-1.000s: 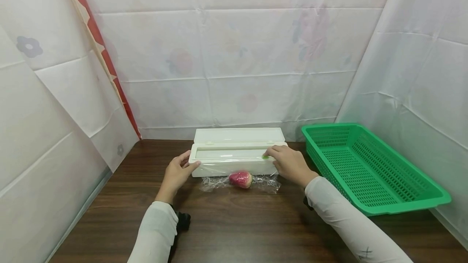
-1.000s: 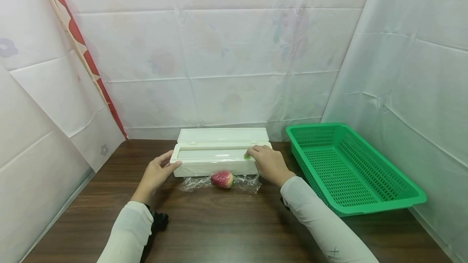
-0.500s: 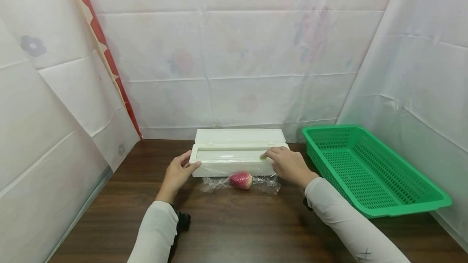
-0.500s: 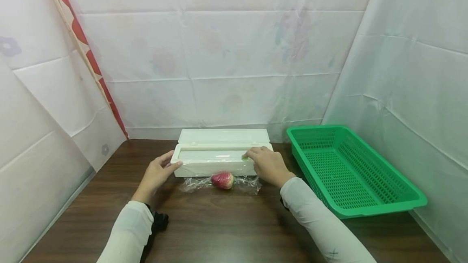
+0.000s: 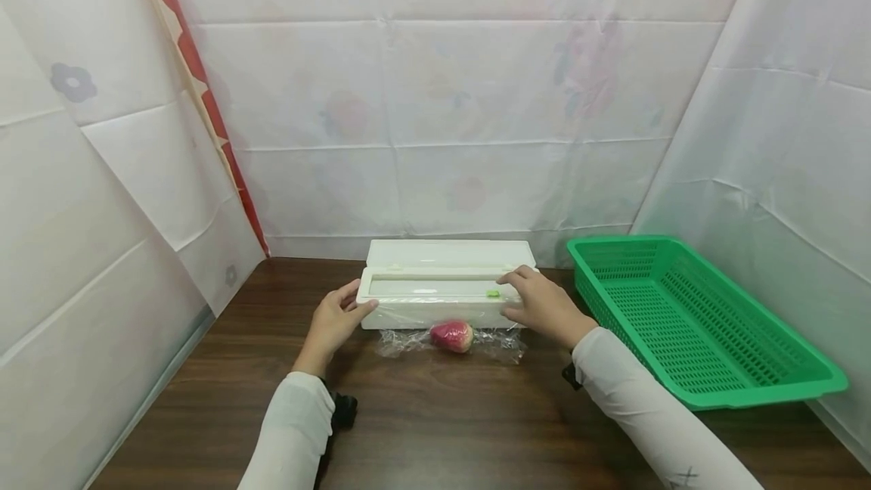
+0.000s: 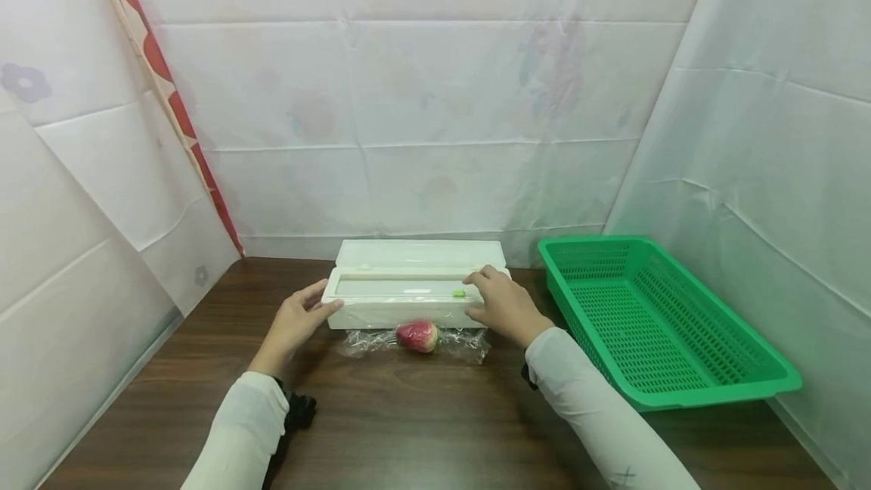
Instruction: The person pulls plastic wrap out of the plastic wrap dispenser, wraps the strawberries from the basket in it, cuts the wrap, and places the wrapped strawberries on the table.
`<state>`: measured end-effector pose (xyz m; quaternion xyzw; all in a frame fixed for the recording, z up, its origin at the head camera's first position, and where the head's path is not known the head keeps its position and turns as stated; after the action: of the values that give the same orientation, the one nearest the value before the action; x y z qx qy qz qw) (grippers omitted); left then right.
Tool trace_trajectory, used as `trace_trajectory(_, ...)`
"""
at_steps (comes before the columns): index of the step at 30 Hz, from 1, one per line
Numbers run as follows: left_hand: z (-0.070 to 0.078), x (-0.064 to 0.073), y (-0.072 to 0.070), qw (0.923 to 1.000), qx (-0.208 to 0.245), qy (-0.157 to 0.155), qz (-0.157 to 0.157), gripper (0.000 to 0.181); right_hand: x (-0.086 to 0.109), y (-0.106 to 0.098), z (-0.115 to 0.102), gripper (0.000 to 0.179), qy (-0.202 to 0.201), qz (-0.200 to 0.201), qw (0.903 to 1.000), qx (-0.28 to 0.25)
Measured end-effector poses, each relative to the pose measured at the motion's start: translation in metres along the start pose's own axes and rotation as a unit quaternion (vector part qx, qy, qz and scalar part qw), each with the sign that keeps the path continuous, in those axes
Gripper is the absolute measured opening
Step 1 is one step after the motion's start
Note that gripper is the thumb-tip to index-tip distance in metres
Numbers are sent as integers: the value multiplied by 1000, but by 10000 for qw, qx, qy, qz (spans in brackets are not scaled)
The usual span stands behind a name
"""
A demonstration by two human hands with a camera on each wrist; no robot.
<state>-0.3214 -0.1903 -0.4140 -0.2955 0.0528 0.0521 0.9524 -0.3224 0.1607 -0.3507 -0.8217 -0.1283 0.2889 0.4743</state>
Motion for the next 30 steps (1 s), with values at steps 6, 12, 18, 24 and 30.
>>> trace_trajectory(6,0,1,0,10000,-5,-21,-18,70,-4,4,-2,36,-329,366,9981,-358)
trace_trajectory(12,0,-1,2,10000,13,23,-52,71,-8,12,-8,24,-389,520,9951,-746)
trace_trajectory(18,0,-2,3,9999,-21,49,-89,72,-9,16,-5,21,-132,638,9954,-701)
trace_trajectory(24,-1,-2,1,9999,-70,16,-70,73,-11,17,-4,19,-89,611,9957,-687)
trace_trajectory(30,-3,-1,0,10000,-48,-34,-44,72,-14,19,-5,17,-71,588,9967,-564)
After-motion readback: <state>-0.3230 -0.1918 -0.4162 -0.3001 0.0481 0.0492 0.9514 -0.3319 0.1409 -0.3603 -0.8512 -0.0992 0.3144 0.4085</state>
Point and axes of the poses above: each hand's wrist, its own x-axis away from the middle knuckle, its own y-axis out of the palm, z = x × y, the point moved 4 cm from there along -x, towards the middle knuckle, and after that the axes turned 15 degrees about -x, right-handed, at the moved point
